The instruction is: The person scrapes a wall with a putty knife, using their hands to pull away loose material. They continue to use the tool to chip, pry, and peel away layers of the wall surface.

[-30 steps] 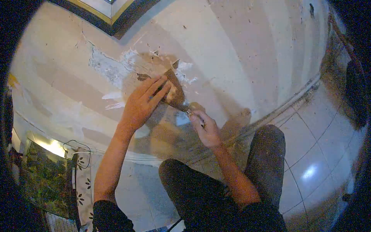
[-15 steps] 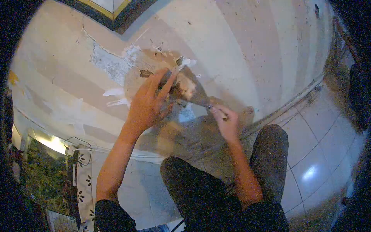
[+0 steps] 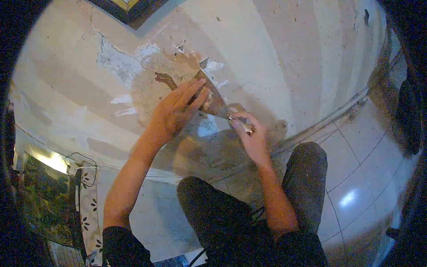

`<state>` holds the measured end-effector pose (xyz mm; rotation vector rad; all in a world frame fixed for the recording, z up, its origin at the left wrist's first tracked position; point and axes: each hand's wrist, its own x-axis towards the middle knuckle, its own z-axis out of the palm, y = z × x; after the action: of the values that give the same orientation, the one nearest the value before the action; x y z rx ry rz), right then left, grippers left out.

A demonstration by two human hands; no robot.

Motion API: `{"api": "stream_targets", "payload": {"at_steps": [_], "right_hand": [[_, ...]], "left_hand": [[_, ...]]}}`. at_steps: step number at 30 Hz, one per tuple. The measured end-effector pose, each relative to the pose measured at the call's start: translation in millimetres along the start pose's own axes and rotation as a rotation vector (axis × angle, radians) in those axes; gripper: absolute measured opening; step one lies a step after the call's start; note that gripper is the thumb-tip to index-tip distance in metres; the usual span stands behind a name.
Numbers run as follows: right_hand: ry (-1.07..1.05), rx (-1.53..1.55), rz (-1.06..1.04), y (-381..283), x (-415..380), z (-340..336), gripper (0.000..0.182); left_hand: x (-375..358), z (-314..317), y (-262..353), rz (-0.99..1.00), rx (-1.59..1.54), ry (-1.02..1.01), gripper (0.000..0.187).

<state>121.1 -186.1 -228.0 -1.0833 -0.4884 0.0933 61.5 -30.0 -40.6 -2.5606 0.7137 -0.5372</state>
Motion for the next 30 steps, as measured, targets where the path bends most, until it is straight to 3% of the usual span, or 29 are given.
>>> {"api": "stream_targets", "payload": {"at_steps": [3,9,12,15,17,26,30], "right_hand": [[0.046,-0.071,-0.004,-11,0,-1,0.018],[0.047,-0.138,0.248,-33,3,-9,0.014],[0.068,-0.194,0.01,-27,11,-12,0.016],[0.062,-0.104,-0.088,-52,19,7,0.017],[0.037,-0.12,-0.049,-59,19,12,0.016],[0.036,-0.208,-0.005,-19,4,-22,0.018],[0.041,-0.194,-0.112,-17,4,-21,0.018]], "left_hand": [[3,8,2,-0.021,0.043,0.011,0.052],[14,12,11,-0.066,0.161,0.062,0.048],[17,9,13,-0.059,0.209,0.115,0.046],[22,-8,7,-0.122,0.279,0.182,0.045],[21,-18,3,-0.118,0.35,0.249,0.043],[13,9,25,-0.084,0.238,0.185,0.039],[18,19,26,-0.133,0.196,0.166,0.046]]}}
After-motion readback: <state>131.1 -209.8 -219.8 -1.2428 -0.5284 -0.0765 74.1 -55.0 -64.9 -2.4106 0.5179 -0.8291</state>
